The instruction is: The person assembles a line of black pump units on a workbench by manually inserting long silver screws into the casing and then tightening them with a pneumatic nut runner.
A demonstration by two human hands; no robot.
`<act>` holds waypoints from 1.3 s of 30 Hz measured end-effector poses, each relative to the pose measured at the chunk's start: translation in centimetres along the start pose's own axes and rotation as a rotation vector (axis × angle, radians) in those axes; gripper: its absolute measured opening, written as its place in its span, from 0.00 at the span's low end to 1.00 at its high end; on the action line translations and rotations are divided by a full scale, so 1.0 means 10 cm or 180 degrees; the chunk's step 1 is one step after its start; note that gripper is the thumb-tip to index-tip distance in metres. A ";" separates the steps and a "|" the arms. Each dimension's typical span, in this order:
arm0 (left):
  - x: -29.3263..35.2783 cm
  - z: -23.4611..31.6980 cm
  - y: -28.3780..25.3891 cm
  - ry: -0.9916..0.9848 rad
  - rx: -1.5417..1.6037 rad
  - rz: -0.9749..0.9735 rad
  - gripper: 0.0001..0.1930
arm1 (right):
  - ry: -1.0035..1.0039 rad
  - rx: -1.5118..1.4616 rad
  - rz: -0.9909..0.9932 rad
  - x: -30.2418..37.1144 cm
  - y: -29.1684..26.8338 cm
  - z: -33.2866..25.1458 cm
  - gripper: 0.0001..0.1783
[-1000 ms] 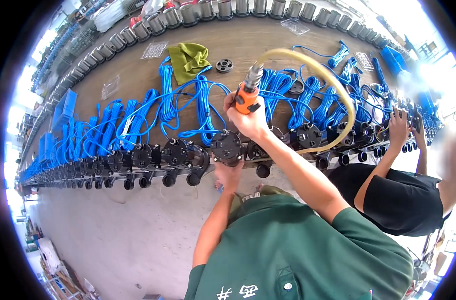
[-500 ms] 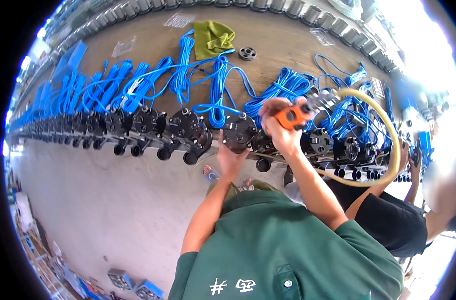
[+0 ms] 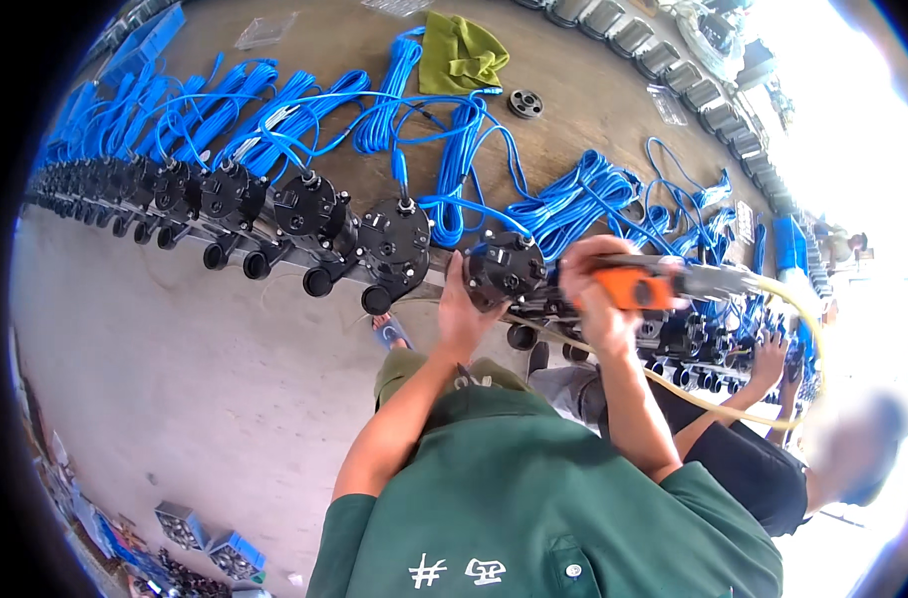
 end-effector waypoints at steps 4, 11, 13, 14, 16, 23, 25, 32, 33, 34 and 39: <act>-0.20 0.06 0.00 0.0419 0.0632 -0.0028 0.62 | -0.0751 -0.0135 0.0572 -0.49 -0.04 -0.32 0.16; -0.27 -0.23 0.18 0.0115 0.1644 -0.0632 0.62 | 0.0194 -0.0155 -0.0161 -0.99 0.46 0.59 0.14; -0.20 -0.35 0.22 0.0193 0.1533 -0.0597 0.61 | 0.0251 -0.0148 -0.0396 -0.94 0.50 0.65 0.13; -0.18 -0.39 0.23 0.0212 0.1456 -0.0574 0.61 | 0.0262 -0.0105 -0.0484 -0.92 0.53 0.66 0.13; -0.21 -0.43 0.24 0.0248 0.1369 -0.0539 0.61 | 0.0222 0.0011 -0.0608 -0.93 0.57 0.65 0.13; -0.26 -0.21 0.19 0.0008 0.1211 -0.0454 0.60 | 0.0224 -0.0207 -0.0368 -0.94 0.50 0.59 0.11; -0.25 -0.02 0.09 0.0171 0.1102 -0.0233 0.58 | 0.0071 -0.0352 -0.0031 -0.92 0.48 0.36 0.12; 0.32 -0.01 0.07 -0.0594 0.0400 0.0183 0.42 | -0.1582 0.0126 0.0550 -0.22 -0.38 -1.01 0.18; 0.36 -0.04 0.08 -0.0806 0.0595 0.0130 0.38 | -0.1664 0.0094 0.0481 -0.11 -0.44 -1.05 0.18; 0.40 -0.16 0.07 -0.1128 0.0722 0.0038 0.37 | -0.1667 0.0116 0.0436 -0.01 -0.50 -1.02 0.17; 0.05 0.04 -0.16 -0.0382 0.0245 -0.0180 0.43 | -0.1581 0.0001 0.0478 0.37 -0.74 -0.73 0.15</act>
Point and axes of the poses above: each hand's wrist, its own x-axis away from the middle knuckle, its own y-axis out of the palm, z = x × y, the point moved 6 cm from there along -x, towards the middle knuckle, and after that the axes turned 3 degrees about x, right-handed, at the moved point
